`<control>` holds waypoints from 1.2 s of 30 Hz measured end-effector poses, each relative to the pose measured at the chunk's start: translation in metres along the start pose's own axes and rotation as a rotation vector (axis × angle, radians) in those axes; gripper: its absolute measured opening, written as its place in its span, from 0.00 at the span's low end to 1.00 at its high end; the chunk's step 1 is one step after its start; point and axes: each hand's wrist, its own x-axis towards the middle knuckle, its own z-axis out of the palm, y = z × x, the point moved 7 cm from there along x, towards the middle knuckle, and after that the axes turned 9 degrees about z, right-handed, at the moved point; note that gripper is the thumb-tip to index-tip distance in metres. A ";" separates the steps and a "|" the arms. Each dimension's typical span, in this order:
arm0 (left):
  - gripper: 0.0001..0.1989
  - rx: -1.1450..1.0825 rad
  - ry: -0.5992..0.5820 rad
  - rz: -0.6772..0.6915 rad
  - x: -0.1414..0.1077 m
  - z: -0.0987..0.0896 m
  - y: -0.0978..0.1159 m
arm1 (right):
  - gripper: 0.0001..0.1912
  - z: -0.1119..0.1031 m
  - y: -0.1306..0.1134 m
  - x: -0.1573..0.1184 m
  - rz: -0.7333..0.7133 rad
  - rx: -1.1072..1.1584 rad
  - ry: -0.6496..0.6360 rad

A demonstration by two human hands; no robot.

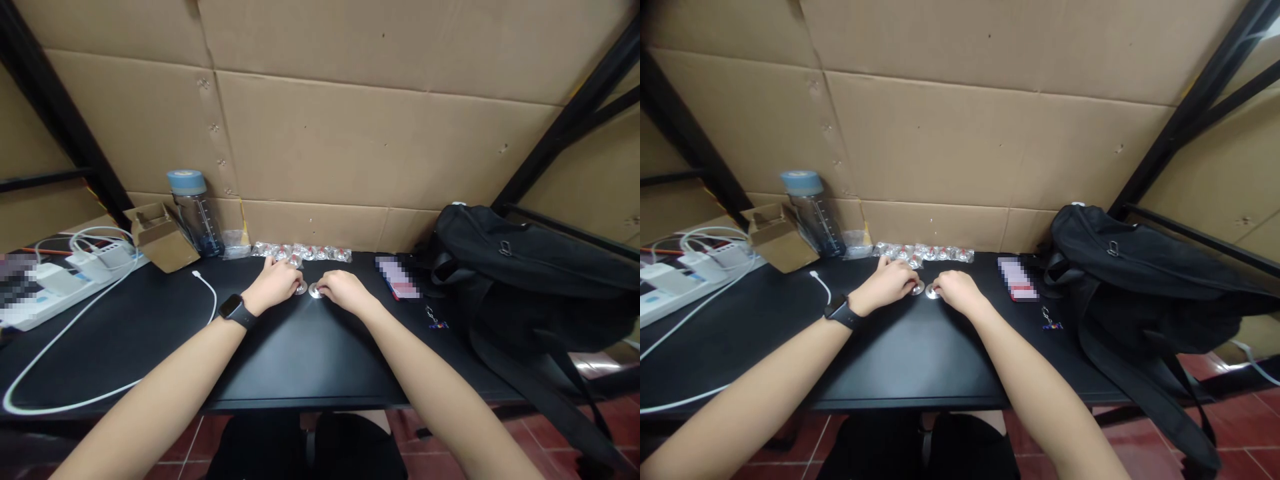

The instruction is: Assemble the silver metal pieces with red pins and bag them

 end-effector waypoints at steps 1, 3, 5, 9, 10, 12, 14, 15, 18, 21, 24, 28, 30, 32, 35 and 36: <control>0.11 0.022 -0.010 0.004 0.000 -0.001 0.001 | 0.10 -0.002 -0.002 0.000 -0.001 -0.027 0.008; 0.11 0.065 -0.021 -0.002 0.001 -0.003 0.003 | 0.09 -0.004 -0.005 0.000 -0.001 -0.067 0.028; 0.11 0.105 -0.008 -0.016 0.001 -0.006 0.005 | 0.09 -0.005 -0.006 0.000 0.008 -0.089 0.050; 0.10 0.154 0.091 -0.038 -0.001 -0.012 0.004 | 0.09 -0.005 -0.003 0.000 0.008 -0.083 0.107; 0.10 0.148 0.119 -0.048 -0.002 -0.013 0.003 | 0.09 -0.006 -0.002 0.000 0.005 -0.058 0.139; 0.09 0.104 0.155 -0.068 -0.002 -0.014 0.000 | 0.08 -0.014 0.002 0.000 0.012 0.057 0.250; 0.08 0.024 0.182 -0.102 -0.002 -0.014 -0.004 | 0.07 -0.028 0.009 -0.003 0.046 0.253 0.411; 0.08 -0.026 0.201 -0.133 -0.001 -0.015 -0.006 | 0.07 -0.035 0.014 -0.005 0.069 0.360 0.492; 0.10 -0.205 0.269 -0.249 0.000 -0.013 -0.017 | 0.08 -0.049 0.026 -0.013 0.128 0.594 0.660; 0.10 -0.395 0.340 -0.302 0.001 -0.007 -0.025 | 0.08 -0.053 0.028 -0.017 0.152 0.705 0.697; 0.09 -0.522 0.411 -0.286 0.004 0.001 -0.027 | 0.08 -0.048 0.022 -0.016 0.168 0.752 0.684; 0.10 -0.597 0.455 -0.242 0.008 0.007 -0.020 | 0.08 -0.032 0.011 -0.012 0.164 0.838 0.591; 0.10 -0.591 0.434 -0.236 0.009 0.007 -0.015 | 0.09 -0.019 0.008 -0.007 0.167 0.963 0.466; 0.11 -0.550 0.405 -0.254 0.008 0.005 -0.012 | 0.10 -0.006 0.009 -0.003 0.199 1.109 0.345; 0.11 -0.477 0.357 -0.268 0.006 0.001 -0.011 | 0.14 0.005 0.013 0.000 0.253 1.311 0.264; 0.11 -0.459 0.342 -0.269 0.006 0.000 -0.011 | 0.15 0.007 0.014 0.000 0.271 1.381 0.246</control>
